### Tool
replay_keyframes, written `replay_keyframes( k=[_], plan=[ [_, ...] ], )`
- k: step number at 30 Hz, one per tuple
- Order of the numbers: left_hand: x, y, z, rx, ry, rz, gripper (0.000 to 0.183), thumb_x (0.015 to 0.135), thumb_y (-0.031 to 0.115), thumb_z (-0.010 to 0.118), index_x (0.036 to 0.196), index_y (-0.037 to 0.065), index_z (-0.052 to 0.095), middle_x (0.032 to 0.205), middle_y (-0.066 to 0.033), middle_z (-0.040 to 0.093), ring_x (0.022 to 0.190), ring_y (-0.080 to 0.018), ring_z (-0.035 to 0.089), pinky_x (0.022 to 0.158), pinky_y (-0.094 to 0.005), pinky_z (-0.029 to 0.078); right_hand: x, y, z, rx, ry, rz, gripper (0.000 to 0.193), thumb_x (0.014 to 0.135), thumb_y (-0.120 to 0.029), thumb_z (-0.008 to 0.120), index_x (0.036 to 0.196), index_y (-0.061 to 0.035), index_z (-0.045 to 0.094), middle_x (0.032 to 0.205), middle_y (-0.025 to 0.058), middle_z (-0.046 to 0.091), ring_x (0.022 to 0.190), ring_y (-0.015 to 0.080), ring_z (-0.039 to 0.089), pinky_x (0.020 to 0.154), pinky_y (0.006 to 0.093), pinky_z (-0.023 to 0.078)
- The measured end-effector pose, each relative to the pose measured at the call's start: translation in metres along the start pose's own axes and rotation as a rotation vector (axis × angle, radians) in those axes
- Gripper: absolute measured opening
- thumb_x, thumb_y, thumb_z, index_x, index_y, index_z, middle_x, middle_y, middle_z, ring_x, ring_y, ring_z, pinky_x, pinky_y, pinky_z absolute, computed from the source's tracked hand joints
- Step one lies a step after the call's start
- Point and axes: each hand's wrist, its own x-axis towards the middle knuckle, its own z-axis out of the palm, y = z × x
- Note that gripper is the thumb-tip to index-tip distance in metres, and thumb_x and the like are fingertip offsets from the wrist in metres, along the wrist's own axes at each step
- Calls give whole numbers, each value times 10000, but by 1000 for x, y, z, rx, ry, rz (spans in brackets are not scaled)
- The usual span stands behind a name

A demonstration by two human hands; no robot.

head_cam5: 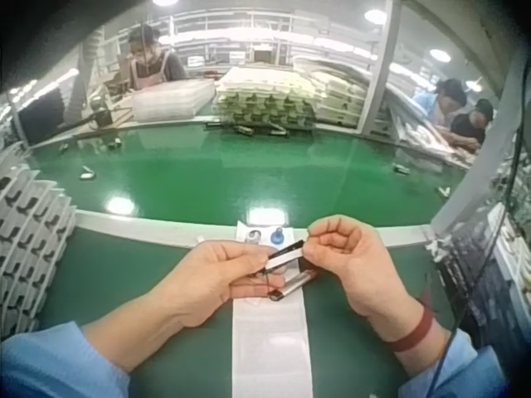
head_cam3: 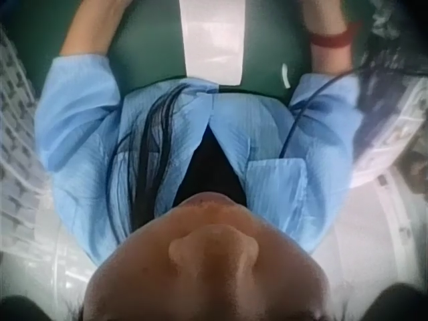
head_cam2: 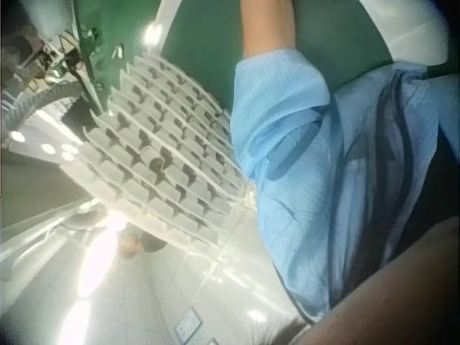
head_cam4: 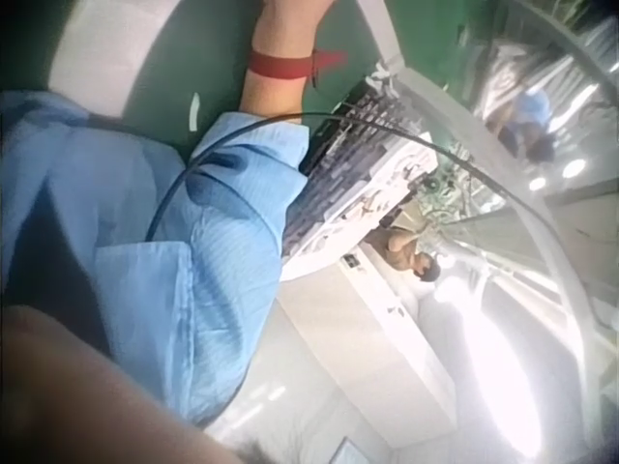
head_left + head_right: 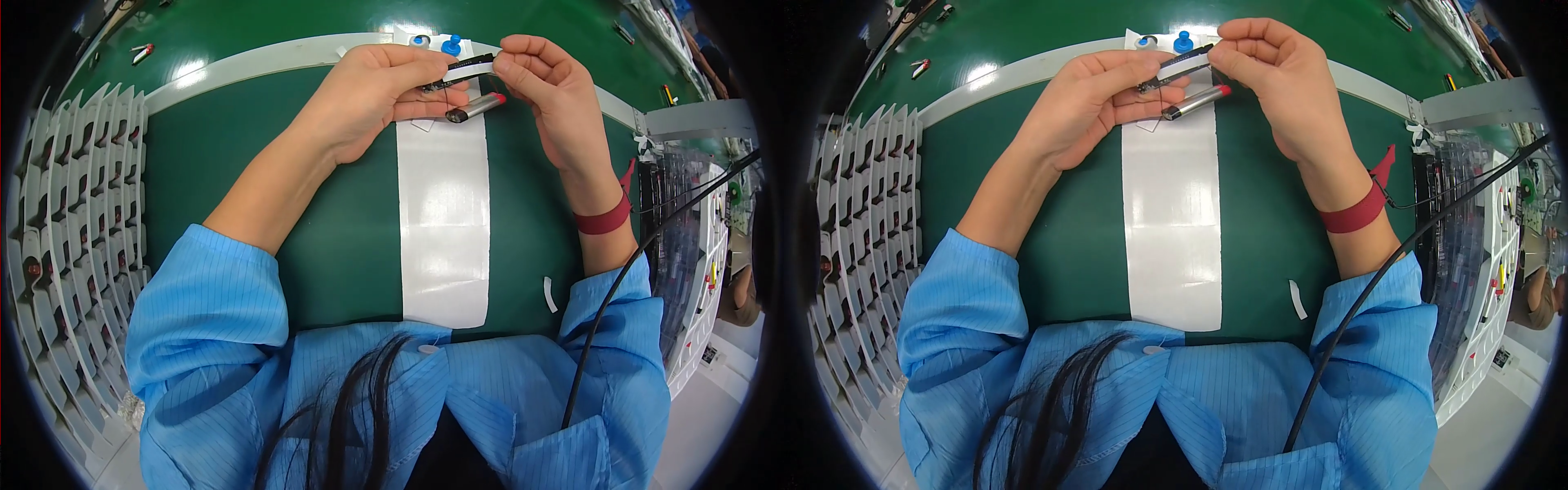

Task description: The person assembles electronic components by hand, then places the assembled parts into a plastic tray for storage.

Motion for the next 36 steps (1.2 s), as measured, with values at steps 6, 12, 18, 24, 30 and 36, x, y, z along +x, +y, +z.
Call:
replay_keyframes(
  k=[6, 12, 18, 24, 30, 36],
  plan=[
    [-2, 2, 1, 22, 23, -11, 270, 870, 156, 545, 1049, -43, 581, 929, -175, 635, 866, -218, 647, 791, -273, 524, -3, -2, 4, -52, 8, -39, 235, 776, -35, 629, 994, 35, 577, 860, 89, 625, 791, 126, 600, 720, 210, 475],
    [-1, -1, 4, 29, 38, 4, 267, 857, 128, 555, 1052, -53, 579, 911, -173, 637, 837, -213, 652, 763, -270, 536, -4, 0, 5, -69, 53, -82, 247, 762, -32, 645, 988, 32, 571, 857, 86, 619, 784, 119, 597, 712, 205, 486],
    [-6, -7, 6, 53, 91, 74, 264, 853, 108, 553, 1053, -62, 577, 921, -171, 631, 829, -209, 652, 740, -264, 542, -6, 1, 13, -324, 114, -277, 239, 764, -38, 651, 971, 28, 551, 854, 93, 618, 759, 116, 599, 680, 217, 497],
    [-9, 8, 5, -251, -202, -164, 302, 858, 148, 535, 1090, -44, 526, 998, -178, 620, 843, -185, 646, 699, -266, 550, 3, -15, -17, 130, -190, 16, 234, 759, -17, 658, 961, 14, 545, 842, 82, 620, 721, 119, 609, 676, 223, 502],
    [-8, 2, 1, -290, -396, -179, 308, 861, 182, 556, 1096, -13, 518, 996, -148, 620, 881, -175, 633, 731, -279, 542, -5, -21, 4, 50, -226, -168, 212, 749, -36, 675, 930, 5, 574, 822, 59, 620, 768, 113, 605, 727, 220, 489],
    [-10, 4, 5, -233, -258, -151, 341, 845, 160, 590, 1146, 33, 492, 980, -122, 620, 886, -195, 625, 764, -309, 537, -10, -19, 4, -360, -185, -452, 205, 724, -51, 683, 896, -12, 577, 797, 41, 609, 729, 129, 579, 758, 260, 480]
  ],
)
